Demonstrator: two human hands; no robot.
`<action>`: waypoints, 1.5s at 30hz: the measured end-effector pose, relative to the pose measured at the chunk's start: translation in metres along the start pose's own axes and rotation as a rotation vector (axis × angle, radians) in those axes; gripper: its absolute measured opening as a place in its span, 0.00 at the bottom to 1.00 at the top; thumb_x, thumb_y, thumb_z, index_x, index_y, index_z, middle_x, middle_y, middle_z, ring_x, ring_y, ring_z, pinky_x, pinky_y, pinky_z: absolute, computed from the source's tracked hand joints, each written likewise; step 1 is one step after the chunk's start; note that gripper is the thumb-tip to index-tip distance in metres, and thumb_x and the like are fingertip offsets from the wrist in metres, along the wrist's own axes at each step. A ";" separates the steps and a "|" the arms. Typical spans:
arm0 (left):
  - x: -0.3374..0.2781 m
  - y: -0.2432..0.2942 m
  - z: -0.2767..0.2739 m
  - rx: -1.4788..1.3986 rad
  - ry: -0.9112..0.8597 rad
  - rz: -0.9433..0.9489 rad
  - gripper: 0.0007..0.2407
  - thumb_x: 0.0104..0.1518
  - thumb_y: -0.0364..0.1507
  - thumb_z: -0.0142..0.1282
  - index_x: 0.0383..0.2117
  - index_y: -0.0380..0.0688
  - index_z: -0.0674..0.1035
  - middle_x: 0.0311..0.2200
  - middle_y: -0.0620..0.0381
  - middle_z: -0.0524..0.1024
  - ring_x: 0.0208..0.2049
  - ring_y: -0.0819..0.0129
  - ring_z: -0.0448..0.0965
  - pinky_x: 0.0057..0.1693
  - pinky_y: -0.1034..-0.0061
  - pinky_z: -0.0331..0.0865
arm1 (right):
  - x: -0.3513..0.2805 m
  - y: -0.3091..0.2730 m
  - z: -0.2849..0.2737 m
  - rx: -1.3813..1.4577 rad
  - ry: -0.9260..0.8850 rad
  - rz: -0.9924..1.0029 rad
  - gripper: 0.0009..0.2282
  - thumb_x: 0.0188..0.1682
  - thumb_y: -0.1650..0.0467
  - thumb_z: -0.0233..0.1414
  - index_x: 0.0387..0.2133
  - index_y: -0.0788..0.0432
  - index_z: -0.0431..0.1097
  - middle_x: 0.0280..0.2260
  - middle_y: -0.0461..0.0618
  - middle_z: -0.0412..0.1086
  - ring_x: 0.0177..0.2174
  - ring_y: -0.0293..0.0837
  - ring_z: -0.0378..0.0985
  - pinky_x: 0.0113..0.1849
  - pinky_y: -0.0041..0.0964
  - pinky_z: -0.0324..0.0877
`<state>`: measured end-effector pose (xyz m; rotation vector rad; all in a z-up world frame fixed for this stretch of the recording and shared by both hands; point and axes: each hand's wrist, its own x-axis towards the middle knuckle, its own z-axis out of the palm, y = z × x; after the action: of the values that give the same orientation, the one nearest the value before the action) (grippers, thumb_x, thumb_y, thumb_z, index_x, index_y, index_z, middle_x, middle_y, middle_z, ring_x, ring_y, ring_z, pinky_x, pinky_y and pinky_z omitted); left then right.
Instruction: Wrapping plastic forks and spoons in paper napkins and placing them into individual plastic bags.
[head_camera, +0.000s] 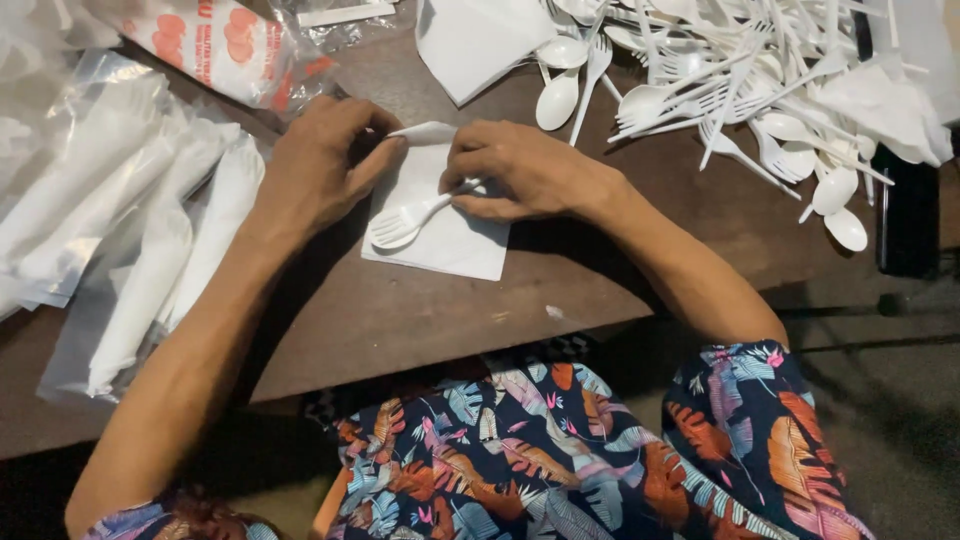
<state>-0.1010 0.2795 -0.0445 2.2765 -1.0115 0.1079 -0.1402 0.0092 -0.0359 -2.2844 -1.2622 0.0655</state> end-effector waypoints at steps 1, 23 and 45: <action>0.001 0.003 -0.002 -0.048 -0.027 -0.094 0.06 0.65 0.33 0.57 0.42 0.47 0.81 0.34 0.55 0.78 0.40 0.57 0.74 0.41 0.62 0.65 | 0.001 -0.001 0.000 0.017 0.005 0.009 0.10 0.56 0.66 0.54 0.40 0.62 0.76 0.36 0.54 0.69 0.35 0.49 0.73 0.37 0.44 0.70; 0.008 0.013 -0.011 -0.433 0.163 0.185 0.14 0.62 0.18 0.63 0.52 0.35 0.73 0.46 0.44 0.79 0.44 0.60 0.84 0.53 0.74 0.80 | 0.038 0.006 -0.034 0.248 0.101 0.254 0.21 0.52 0.72 0.62 0.57 0.65 0.66 0.42 0.57 0.76 0.40 0.45 0.79 0.37 0.34 0.73; -0.004 -0.020 -0.016 -0.256 0.041 0.305 0.13 0.59 0.39 0.67 0.32 0.47 0.75 0.36 0.56 0.69 0.37 0.65 0.68 0.42 0.74 0.66 | -0.009 -0.017 -0.012 -0.022 0.171 0.093 0.08 0.53 0.72 0.57 0.42 0.64 0.77 0.40 0.59 0.71 0.41 0.51 0.73 0.40 0.40 0.69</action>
<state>-0.0875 0.3012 -0.0437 1.8733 -1.2677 0.1433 -0.1554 0.0040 -0.0199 -2.3123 -1.0747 -0.1092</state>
